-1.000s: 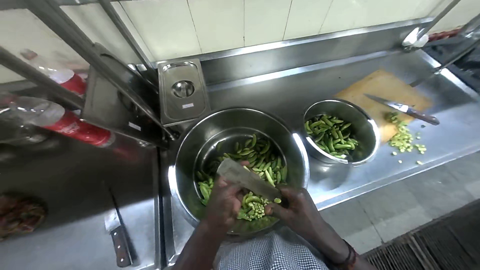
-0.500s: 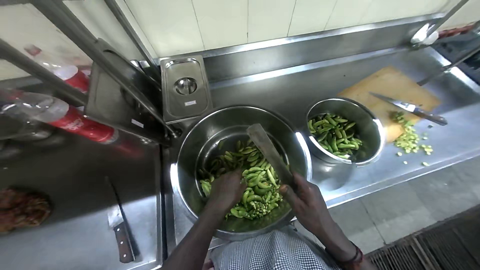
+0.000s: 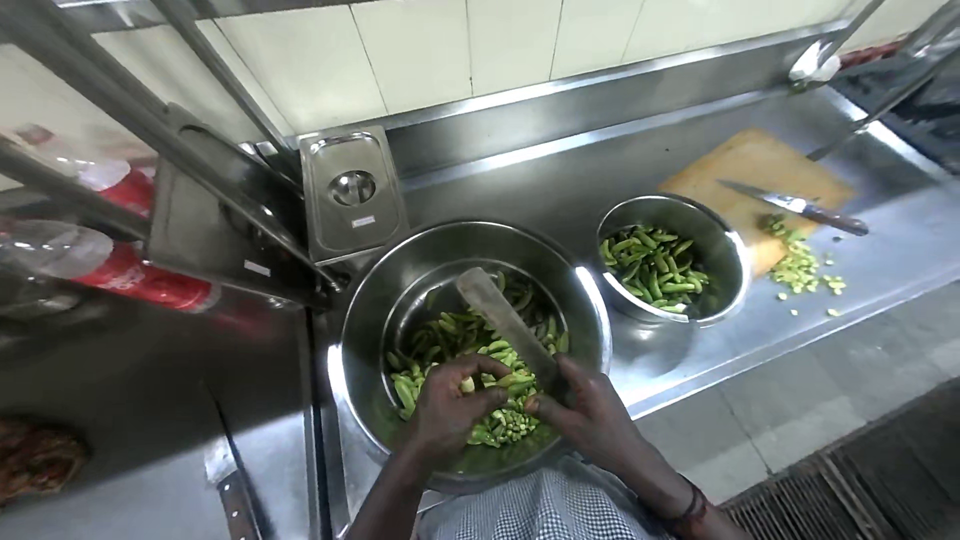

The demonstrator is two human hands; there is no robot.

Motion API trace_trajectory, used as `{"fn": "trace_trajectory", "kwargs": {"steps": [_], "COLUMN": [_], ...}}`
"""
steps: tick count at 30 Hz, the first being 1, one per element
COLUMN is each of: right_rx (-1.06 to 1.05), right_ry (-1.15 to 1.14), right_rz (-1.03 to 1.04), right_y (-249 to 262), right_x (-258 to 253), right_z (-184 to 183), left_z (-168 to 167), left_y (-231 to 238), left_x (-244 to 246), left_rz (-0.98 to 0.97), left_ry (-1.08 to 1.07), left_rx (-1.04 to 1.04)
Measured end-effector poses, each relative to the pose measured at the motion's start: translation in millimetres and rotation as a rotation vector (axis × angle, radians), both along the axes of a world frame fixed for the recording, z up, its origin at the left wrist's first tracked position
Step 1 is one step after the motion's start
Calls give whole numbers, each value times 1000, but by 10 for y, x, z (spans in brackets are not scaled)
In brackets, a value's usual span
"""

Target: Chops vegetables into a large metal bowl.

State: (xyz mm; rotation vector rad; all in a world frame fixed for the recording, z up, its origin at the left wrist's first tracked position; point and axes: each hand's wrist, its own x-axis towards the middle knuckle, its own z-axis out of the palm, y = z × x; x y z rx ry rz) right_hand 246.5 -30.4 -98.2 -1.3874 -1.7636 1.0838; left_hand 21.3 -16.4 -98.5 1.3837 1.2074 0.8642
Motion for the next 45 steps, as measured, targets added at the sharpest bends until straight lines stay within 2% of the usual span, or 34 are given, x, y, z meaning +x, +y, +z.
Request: {"fn": "trace_trajectory", "kwargs": {"steps": [9,13,15,17,22,25,30,33,37,40,42,43,45], "right_rx": [52,50,52,60,106,103,96,93,107,136,137,145,146], "right_ry": [-69,-54,-25,-2,4,-34,-73,-82,-29,-31,-46,-59,-117], "right_rz": [15,46,67,55,23,52,55,86,124,60,1,-29,-59], "right_y": [-13,-39,-59,-59,-25,-33,-52,-36,-52,-41,-33,-24,-2], "right_x": [-86,-95,-93,-77,-20,-30,-100,-97,-73,-14,36,50,70], "right_z": [49,-10,-23,-12,8,21,38,29,18,13,1,-8,1], "left_z": [63,51,59,51,110,80,77,42,6,128,146,139,91], "left_y": [-115,-172,-171,-149,-105,-107,-157,-178,-112,-34,4,20,54], "left_x": [174,244,262,254,190,175,258,275,194,62,-33,-55,-57], "left_rz": [-38,79,155,213,246,232,206,193,343,450,423,426,415], "left_ry": [-22,11,1,-140,-676,-783,-812,-831,-708,-778,-858,-844,-672], "left_rx": [141,197,156,46,-332,-448,-535,-520,-424,-381,-385,-393,-399]}}
